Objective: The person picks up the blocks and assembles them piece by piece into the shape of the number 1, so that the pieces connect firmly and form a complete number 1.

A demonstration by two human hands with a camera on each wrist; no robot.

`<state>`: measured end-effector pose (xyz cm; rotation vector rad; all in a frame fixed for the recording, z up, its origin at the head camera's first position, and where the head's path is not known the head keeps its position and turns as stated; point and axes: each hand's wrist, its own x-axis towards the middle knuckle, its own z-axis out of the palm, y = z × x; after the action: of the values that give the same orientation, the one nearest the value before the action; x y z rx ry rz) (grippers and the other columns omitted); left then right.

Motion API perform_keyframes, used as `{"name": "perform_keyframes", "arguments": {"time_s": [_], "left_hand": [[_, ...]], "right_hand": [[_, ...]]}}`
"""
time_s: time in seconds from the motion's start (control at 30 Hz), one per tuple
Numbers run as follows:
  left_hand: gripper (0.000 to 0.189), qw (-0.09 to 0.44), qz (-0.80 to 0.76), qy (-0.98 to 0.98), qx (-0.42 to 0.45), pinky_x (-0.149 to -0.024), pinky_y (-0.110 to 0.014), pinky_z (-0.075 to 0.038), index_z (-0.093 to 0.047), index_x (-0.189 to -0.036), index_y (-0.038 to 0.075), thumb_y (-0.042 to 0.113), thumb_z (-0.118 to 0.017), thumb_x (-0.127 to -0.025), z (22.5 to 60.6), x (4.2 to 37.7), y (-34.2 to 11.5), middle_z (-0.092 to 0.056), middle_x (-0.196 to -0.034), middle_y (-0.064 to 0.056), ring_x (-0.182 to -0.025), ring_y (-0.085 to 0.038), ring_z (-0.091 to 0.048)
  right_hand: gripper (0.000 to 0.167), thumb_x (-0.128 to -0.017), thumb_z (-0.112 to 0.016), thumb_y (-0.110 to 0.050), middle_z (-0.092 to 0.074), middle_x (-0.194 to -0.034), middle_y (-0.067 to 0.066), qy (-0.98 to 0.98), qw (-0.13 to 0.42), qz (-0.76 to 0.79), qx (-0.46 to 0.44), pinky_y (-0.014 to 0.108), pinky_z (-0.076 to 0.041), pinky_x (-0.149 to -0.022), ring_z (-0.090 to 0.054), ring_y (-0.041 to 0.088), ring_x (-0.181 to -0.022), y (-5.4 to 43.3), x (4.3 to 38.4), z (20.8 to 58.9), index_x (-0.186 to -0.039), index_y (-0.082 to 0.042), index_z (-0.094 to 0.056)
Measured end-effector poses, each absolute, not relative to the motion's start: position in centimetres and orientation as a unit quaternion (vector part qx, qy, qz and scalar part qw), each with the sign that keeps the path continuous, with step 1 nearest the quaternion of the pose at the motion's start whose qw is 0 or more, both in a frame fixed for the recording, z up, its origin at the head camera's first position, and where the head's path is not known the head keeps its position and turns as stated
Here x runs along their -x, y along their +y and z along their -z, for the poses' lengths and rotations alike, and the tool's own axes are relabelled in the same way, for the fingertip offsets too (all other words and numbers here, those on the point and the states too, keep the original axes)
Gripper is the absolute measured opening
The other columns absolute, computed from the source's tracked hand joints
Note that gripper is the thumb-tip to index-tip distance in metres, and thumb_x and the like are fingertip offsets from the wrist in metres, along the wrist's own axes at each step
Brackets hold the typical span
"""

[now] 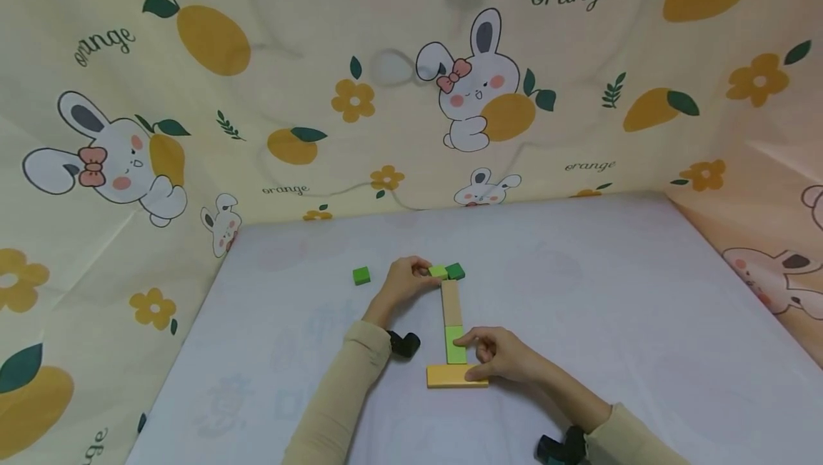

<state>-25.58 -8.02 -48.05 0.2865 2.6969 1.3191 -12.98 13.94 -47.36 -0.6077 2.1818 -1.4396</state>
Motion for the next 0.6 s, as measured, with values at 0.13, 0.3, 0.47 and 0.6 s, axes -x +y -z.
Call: {"name": "perform_keyframes", "arguments": {"time_s": [0.13,0.3,0.47,0.6], "left_hand": [[0.036,0.073,-0.444,0.888,-0.095,-0.064,-0.017,-0.04,-0.069,-0.103,0.001,0.022,-0.082,-0.076,47.93,25.72,-8.05,-0.068,-0.093,-0.012,-0.073,-0.009,-0.05],[0.035,0.086,-0.451,0.883,-0.096,-0.064,-0.016,-0.041,-0.07,-0.102,0.001,0.022,-0.082,-0.075,47.88,25.85,-8.18,-0.068,-0.091,-0.011,-0.071,-0.007,-0.05],[0.03,0.089,-0.44,0.887,-0.108,-0.065,-0.016,-0.041,-0.071,-0.102,0.001,0.021,-0.077,-0.081,47.73,25.86,-8.24,-0.069,-0.09,-0.012,-0.072,-0.008,-0.051],[0.025,0.083,-0.428,0.892,-0.122,-0.066,-0.017,-0.041,-0.071,-0.102,0.0,0.02,-0.072,-0.086,47.64,25.8,-8.27,-0.07,-0.09,-0.013,-0.073,-0.009,-0.051]], "right_hand": [[0.049,-0.074,-0.08,-0.008,-0.043,-0.066,0.002,0.791,0.228,0.523,0.222,0.016,-0.033,-0.053,-0.036,0.001,-0.058,14.0,13.04,47.36,-0.117,0.006,-0.062],[0.049,-0.074,-0.08,-0.009,-0.043,-0.066,0.002,0.79,0.226,0.524,0.223,0.015,-0.033,-0.053,-0.036,0.0,-0.058,14.0,13.08,47.45,-0.117,0.006,-0.062],[0.049,-0.074,-0.081,-0.009,-0.043,-0.066,0.001,0.794,0.225,0.52,0.221,0.016,-0.033,-0.054,-0.037,0.0,-0.059,14.01,13.07,47.52,-0.117,0.005,-0.063],[0.049,-0.074,-0.081,-0.009,-0.043,-0.067,0.001,0.795,0.226,0.52,0.217,0.016,-0.033,-0.054,-0.037,0.001,-0.059,13.96,13.0,47.42,-0.117,0.005,-0.063]]}}
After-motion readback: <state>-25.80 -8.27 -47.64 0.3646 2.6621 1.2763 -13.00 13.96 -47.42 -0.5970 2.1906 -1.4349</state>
